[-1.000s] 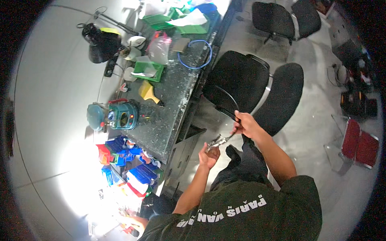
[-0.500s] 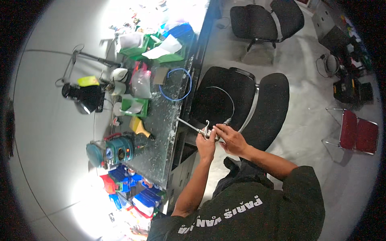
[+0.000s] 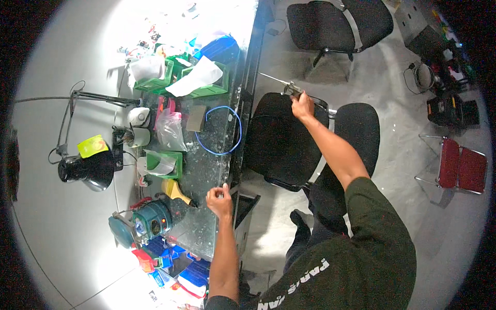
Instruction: The person operates a dental pindex machine to drill holes in a dental model, using their hands to position the model and activate the machine's drilling mechanism.
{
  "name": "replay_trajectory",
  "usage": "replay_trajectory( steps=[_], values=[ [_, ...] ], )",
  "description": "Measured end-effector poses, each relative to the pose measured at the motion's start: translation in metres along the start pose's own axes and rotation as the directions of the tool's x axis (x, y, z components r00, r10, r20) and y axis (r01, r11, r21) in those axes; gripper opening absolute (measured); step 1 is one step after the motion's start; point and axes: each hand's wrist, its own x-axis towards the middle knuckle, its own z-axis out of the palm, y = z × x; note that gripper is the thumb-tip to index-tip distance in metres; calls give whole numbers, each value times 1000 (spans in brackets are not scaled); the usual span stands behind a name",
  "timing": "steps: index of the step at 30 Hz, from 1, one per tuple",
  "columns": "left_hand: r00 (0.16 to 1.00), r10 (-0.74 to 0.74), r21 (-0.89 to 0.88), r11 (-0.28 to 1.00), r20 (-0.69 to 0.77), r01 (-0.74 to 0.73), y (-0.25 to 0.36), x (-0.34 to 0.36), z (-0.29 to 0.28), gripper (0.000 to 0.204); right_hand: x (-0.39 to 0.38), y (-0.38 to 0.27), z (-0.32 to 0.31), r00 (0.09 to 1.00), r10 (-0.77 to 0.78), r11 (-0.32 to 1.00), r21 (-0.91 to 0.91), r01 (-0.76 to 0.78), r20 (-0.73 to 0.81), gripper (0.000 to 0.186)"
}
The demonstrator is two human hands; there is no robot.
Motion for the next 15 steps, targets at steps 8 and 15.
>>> replay_trajectory(
  steps=[8, 15],
  values=[
    [984, 170, 124, 979, -42, -164, -13, 14, 24, 50, 156, -34, 104, 954, -296, 935, -189, 300, 52, 32],
    [1000, 24, 115, 993, 9, -25, -14, 16, 12, 49, 218, 9, 192, 897, -398, 819, -366, 442, 194, 32]
  ],
)
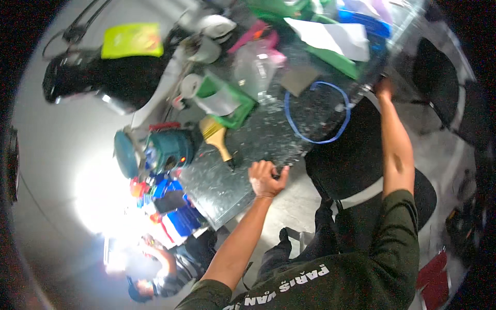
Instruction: The person operates a dental pindex machine to drill holes in a dental model, using their hands to position the model and activate the machine's drilling mechanism.
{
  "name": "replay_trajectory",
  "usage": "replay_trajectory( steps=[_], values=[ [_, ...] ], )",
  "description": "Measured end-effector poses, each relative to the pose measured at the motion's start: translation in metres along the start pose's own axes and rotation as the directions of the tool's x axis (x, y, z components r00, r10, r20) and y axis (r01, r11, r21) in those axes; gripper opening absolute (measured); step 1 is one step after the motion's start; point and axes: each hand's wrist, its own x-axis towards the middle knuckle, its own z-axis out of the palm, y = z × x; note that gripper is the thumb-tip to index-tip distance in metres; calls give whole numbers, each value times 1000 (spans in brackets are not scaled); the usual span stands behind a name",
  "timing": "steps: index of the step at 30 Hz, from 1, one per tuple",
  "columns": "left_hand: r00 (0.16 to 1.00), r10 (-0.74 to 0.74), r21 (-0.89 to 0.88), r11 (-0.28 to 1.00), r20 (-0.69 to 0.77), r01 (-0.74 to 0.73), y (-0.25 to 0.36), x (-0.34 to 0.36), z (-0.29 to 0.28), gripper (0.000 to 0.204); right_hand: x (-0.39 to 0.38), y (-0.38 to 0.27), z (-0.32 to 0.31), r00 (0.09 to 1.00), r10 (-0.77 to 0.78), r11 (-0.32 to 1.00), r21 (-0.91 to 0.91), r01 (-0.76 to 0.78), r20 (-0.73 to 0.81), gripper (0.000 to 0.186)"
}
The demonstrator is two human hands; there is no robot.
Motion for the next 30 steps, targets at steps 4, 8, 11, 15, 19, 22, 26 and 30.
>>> replay_trajectory(
  steps=[4, 8, 11, 15, 19, 22, 26, 30],
  values=[
    [997, 1, -96, 995, -83, -9, 9, 14, 5, 49, 27, 67, 3, 993, -63, 979, 187, 81, -99, 33],
    [997, -44, -86, 996, -64, 39, 6, 7, -8, 48, 1, 40, 17, 923, 214, 474, 792, -383, 319, 35],
    [990, -121, -40, 992, -68, 118, 0, -8, -11, 47, -28, 26, 36, 855, 14, 262, 823, -504, 519, 44],
    [994, -57, -131, 990, -96, 44, 5, 13, -6, 45, 21, 53, -2, 790, 326, 191, 782, -593, 519, 48],
    [989, -146, -104, 984, -11, 144, -6, -18, -7, 44, -1, 13, 51, 836, 172, 275, 789, -549, 522, 48],
    [993, -102, -107, 990, -57, 96, -6, -14, -4, 46, 2, 17, 38, 879, 118, 311, 824, -474, 461, 48],
    [991, -130, -121, 985, -30, 125, -4, -13, -3, 46, -15, 24, 23, 924, 57, 396, 841, -369, 378, 47],
    [988, -154, -115, 982, -6, 153, -2, -18, -4, 44, -92, 38, -23, 914, 134, 646, 666, -373, 383, 44]
  ],
)
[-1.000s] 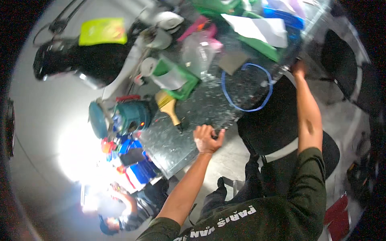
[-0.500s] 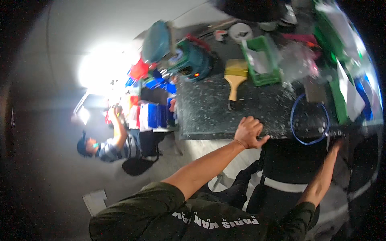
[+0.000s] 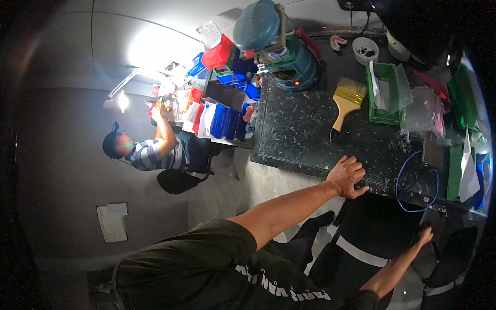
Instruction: The person operates a dental pindex machine to drill holes in a dental model, using their hands to position the model and activate the machine's drilling mechanism.
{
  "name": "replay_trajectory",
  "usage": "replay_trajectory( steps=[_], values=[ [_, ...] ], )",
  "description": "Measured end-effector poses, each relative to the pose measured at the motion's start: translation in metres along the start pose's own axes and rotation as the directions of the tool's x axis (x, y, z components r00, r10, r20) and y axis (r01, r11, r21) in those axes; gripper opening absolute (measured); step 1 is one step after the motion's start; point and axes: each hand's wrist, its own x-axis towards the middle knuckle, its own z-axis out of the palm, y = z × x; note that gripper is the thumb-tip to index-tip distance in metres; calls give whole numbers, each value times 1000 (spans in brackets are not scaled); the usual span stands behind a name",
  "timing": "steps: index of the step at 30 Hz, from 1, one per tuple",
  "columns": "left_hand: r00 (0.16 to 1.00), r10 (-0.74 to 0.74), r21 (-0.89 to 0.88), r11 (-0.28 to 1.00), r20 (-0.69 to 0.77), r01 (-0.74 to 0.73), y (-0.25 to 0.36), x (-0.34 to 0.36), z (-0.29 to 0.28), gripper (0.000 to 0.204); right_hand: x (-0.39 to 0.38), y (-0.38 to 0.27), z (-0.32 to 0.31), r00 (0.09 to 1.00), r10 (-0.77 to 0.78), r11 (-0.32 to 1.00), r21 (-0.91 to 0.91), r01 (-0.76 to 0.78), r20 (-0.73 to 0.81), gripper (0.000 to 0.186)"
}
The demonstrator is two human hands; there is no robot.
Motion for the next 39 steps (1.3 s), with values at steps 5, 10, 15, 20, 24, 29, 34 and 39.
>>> replay_trajectory(
  steps=[5, 10, 15, 20, 24, 29, 34, 39],
  values=[
    [999, 46, 0, 999, -14, -46, 4, 7, 7, 45, -190, 4, -93, 943, -260, 801, -592, 91, -207, 40],
    [995, -46, -49, 998, 92, 51, -10, -10, -9, 51, -453, -44, -70, 843, -381, 327, -908, -261, -380, 52],
    [978, 60, -203, 979, 201, -19, -5, 1, -36, 50, -513, -37, -56, 777, -309, 436, -808, -397, -548, 108],
    [993, 52, -558, 830, 107, 17, -36, -94, -83, 31, -533, -55, -59, 549, -171, 534, -545, -646, -818, 116],
    [928, -241, -506, 785, 285, 359, -92, -220, -138, 26, -553, -20, -82, 498, 440, 831, 129, -541, -747, 91],
    [878, -361, -319, 831, 315, 456, -230, -313, -182, 15, -553, 15, -87, 682, 374, 906, 91, -414, -629, 55],
    [923, -384, -447, 827, -6, 341, -246, -245, -289, 8, -596, 71, -113, 732, 346, 937, 252, -240, -587, 47],
    [895, -95, -366, 927, -436, -80, -243, -192, -473, 15, -686, 101, -124, 700, 437, 899, 249, -360, -565, 63]
  ],
)
